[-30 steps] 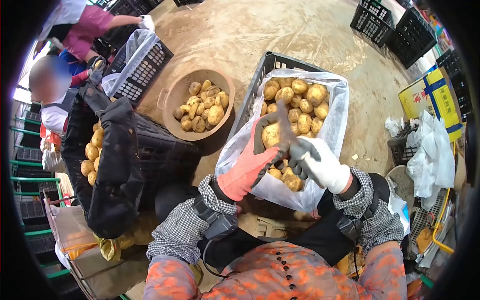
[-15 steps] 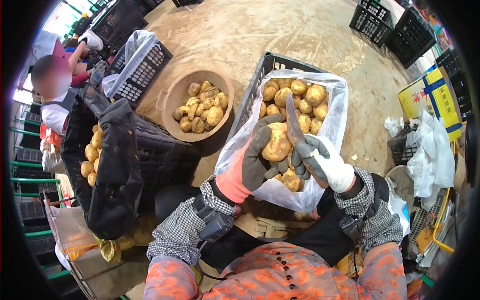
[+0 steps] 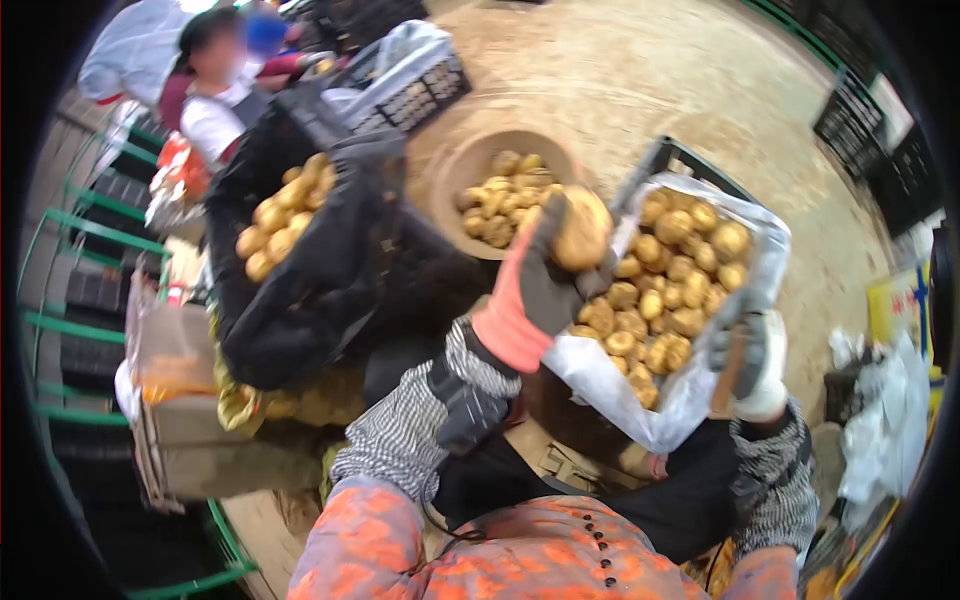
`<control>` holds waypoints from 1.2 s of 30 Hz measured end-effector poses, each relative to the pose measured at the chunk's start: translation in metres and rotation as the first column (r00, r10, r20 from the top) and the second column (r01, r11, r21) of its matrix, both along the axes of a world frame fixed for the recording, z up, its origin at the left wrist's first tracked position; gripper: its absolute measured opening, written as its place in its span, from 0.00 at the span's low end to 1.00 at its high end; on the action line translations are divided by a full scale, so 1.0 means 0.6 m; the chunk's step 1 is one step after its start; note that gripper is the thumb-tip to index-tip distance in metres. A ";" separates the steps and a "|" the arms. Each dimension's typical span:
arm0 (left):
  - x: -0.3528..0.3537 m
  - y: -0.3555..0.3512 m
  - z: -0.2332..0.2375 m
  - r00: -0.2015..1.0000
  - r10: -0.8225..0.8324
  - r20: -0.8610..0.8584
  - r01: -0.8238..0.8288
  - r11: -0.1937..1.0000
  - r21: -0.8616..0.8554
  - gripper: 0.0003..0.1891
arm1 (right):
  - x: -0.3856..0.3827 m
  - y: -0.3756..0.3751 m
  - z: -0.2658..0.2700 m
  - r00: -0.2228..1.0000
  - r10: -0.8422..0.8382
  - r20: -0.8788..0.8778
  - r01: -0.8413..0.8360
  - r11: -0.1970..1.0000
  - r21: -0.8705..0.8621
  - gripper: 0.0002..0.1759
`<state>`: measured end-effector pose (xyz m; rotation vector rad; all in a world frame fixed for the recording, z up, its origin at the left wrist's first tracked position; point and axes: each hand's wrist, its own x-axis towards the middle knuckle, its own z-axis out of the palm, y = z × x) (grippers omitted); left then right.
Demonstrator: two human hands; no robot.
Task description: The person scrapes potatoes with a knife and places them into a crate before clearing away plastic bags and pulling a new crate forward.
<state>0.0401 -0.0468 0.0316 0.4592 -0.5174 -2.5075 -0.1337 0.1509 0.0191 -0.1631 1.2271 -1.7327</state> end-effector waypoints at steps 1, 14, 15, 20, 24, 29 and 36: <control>0.015 -0.033 0.021 0.949 0.305 0.082 -0.292 0.946 -0.144 0.24 | -0.009 -0.002 0.000 0.995 -0.081 0.058 0.082 0.997 -0.009 0.15; -0.040 -0.020 -0.083 0.872 -0.096 0.481 0.384 0.743 -0.548 0.28 | -0.030 0.052 0.052 0.944 -0.137 -0.300 0.051 0.959 -0.279 0.22; -0.064 0.016 -0.097 0.825 -0.149 0.545 0.513 0.601 -0.613 0.25 | -0.036 0.055 0.051 0.943 -0.150 -0.296 0.070 0.962 -0.265 0.22; -0.136 0.049 -0.310 0.310 0.068 0.948 0.851 -0.464 -0.245 0.35 | -0.060 0.063 0.057 0.939 -0.162 -0.303 0.097 0.971 -0.218 0.22; -0.160 0.082 -0.416 -0.048 0.158 0.986 0.828 -0.546 0.128 0.40 | -0.078 0.071 0.063 0.964 -0.152 -0.220 0.090 0.959 -0.268 0.22; -0.165 0.096 -0.503 -0.026 0.184 0.983 0.991 -0.123 0.050 0.42 | -0.090 0.084 0.083 0.946 -0.269 -0.179 0.203 0.926 -0.319 0.23; -0.212 0.064 -0.486 0.189 0.245 0.951 0.982 -0.020 -0.190 0.47 | -0.083 0.096 0.081 0.917 -0.398 -0.016 0.328 0.779 -0.534 0.25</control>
